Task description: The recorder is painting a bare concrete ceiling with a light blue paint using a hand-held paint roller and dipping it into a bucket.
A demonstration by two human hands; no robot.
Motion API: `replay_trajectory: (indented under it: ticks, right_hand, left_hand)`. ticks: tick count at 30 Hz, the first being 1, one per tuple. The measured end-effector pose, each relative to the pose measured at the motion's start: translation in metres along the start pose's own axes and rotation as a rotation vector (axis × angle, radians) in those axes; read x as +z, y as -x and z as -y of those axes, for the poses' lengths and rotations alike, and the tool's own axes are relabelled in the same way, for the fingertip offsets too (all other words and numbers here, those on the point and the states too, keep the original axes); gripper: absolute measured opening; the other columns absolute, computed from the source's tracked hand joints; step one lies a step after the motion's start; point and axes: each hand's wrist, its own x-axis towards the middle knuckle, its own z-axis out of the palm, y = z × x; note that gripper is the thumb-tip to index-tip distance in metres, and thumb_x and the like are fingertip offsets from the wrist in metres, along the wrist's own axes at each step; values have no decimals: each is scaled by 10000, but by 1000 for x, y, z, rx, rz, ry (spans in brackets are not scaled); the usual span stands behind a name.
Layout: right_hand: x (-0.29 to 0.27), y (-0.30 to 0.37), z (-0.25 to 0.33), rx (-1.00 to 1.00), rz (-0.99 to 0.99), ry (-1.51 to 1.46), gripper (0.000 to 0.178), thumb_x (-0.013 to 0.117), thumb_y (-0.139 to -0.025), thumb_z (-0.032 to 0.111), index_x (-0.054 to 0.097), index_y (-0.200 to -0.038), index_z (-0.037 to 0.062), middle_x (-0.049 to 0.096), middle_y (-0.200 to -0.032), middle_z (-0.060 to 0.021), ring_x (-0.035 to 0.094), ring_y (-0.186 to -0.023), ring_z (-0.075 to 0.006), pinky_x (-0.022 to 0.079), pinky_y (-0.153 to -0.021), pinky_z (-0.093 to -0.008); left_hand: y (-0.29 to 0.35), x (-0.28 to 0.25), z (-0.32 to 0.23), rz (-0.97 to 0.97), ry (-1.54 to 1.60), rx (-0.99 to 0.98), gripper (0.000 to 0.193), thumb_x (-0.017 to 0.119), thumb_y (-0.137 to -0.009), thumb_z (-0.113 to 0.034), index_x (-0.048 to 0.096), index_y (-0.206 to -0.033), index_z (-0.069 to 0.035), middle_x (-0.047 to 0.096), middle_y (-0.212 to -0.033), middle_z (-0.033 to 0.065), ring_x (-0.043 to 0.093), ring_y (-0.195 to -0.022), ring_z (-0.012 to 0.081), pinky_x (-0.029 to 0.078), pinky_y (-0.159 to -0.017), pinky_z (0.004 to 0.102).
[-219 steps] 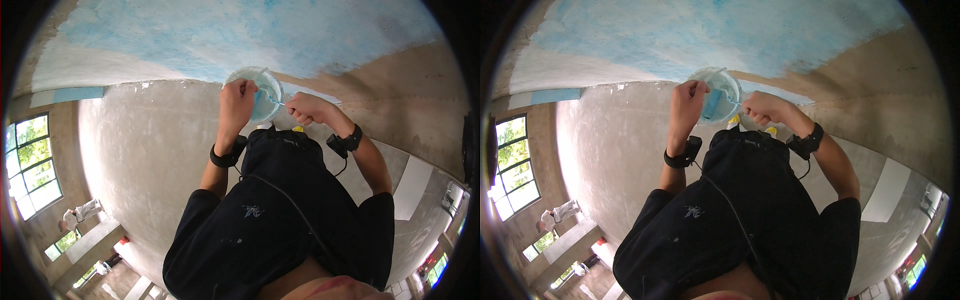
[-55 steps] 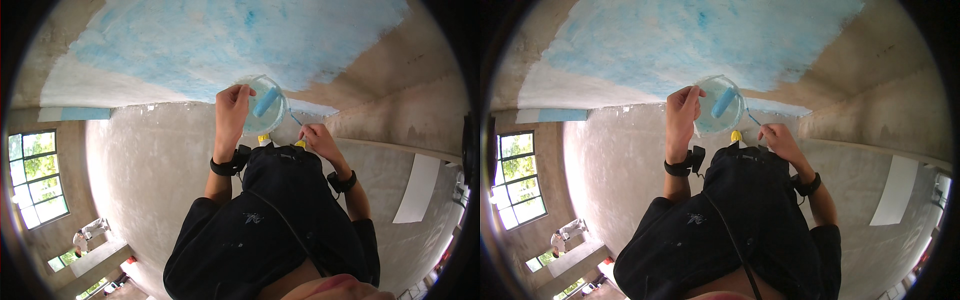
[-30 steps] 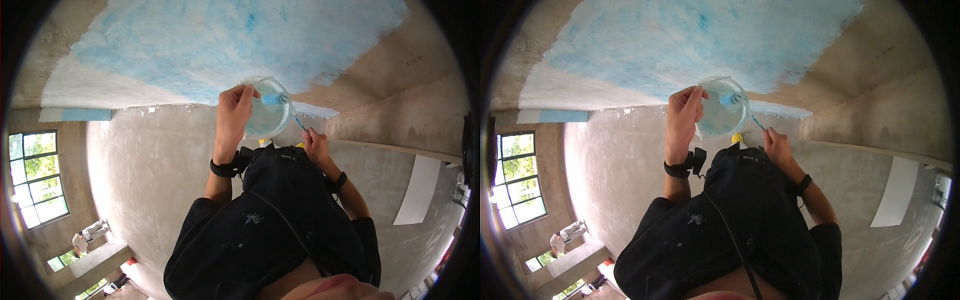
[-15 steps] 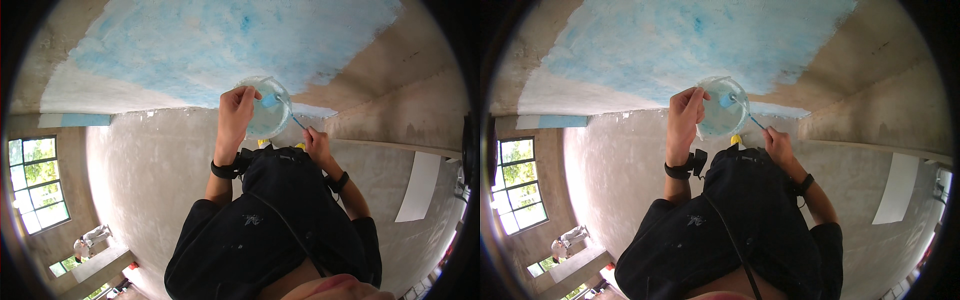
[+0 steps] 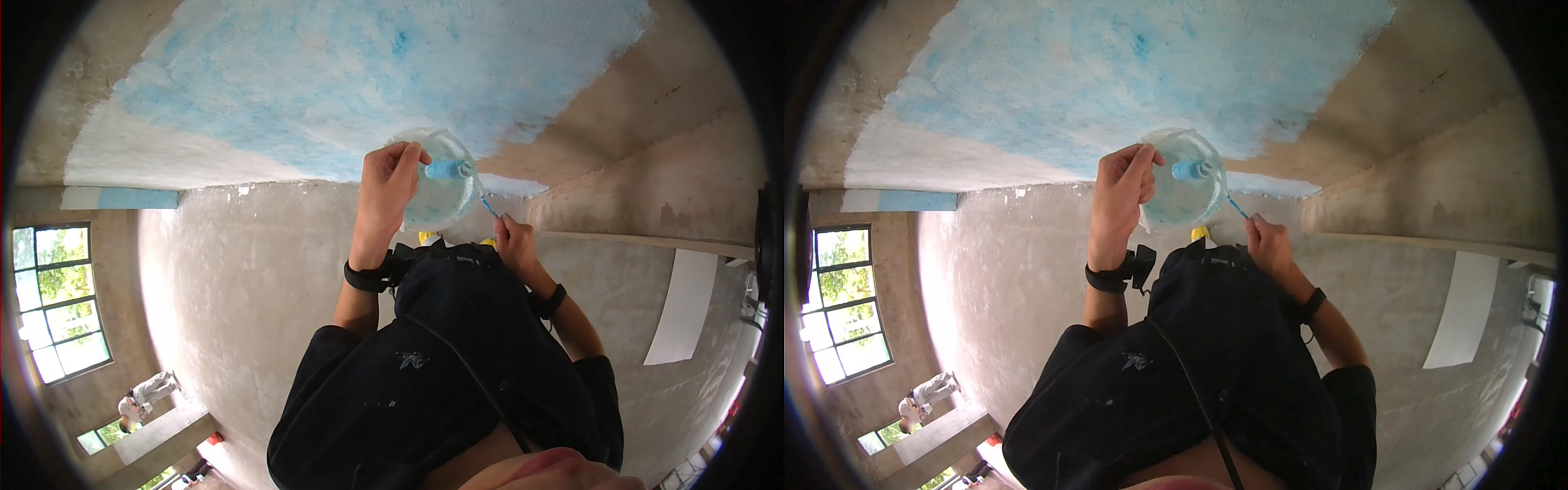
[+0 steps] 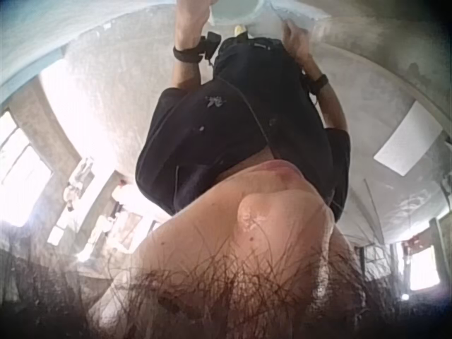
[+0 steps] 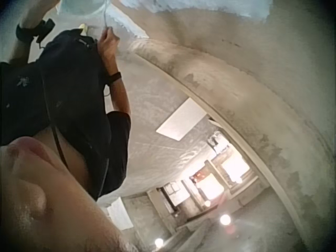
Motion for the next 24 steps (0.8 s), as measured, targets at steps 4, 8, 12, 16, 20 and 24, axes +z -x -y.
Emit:
replay_trajectory:
  ticks: [4,8,12,16,20,24]
  right_hand:
    - [-3,-4,7,-17,-27,-24,178,559,-898,122,516,-754,26,485,-595,-221,518,-568,-418,382,-470,-435]
    - [-3,-5,0,16,29,1,178,552,-903,122,516,-757,26,486,-595,-216,518,-557,-413,382,-469,-430]
    - [-3,-4,-3,-13,14,-3,184,552,-903,125,513,-756,20,488,-586,-213,525,-563,-412,383,-474,-435]
    - [-2,-1,-9,-24,-28,-26,205,557,-899,127,496,-739,14,479,-575,-217,520,-567,-420,380,-478,-445]
    - [-5,-5,-3,-3,19,-2,220,559,-898,128,485,-727,12,478,-573,-214,513,-556,-420,376,-475,-440]
    - [-5,-3,-11,19,12,-8,208,556,-899,126,505,-737,6,491,-587,-218,513,-555,-417,379,-473,-418]
  left_hand:
    - [2,1,-1,-25,-36,15,241,512,-942,-123,564,-790,56,307,-523,-85,214,-443,9,156,-409,227]
    - [2,0,-1,-11,-21,9,243,513,-943,-126,565,-791,56,304,-522,-84,215,-445,10,157,-412,228]
    - [1,1,1,-26,-19,12,244,515,-926,-126,583,-763,43,319,-516,-90,233,-453,-1,159,-417,225]
    - [0,1,3,-29,17,7,247,518,-908,-123,597,-734,32,334,-511,-96,251,-459,-12,157,-419,225]
    - [-3,-1,6,-11,-6,-5,239,513,-942,-124,563,-793,56,298,-526,-84,213,-448,10,159,-416,226]
    - [-5,0,8,-32,2,-2,233,515,-939,-119,561,-794,57,297,-527,-85,208,-446,10,154,-414,227]
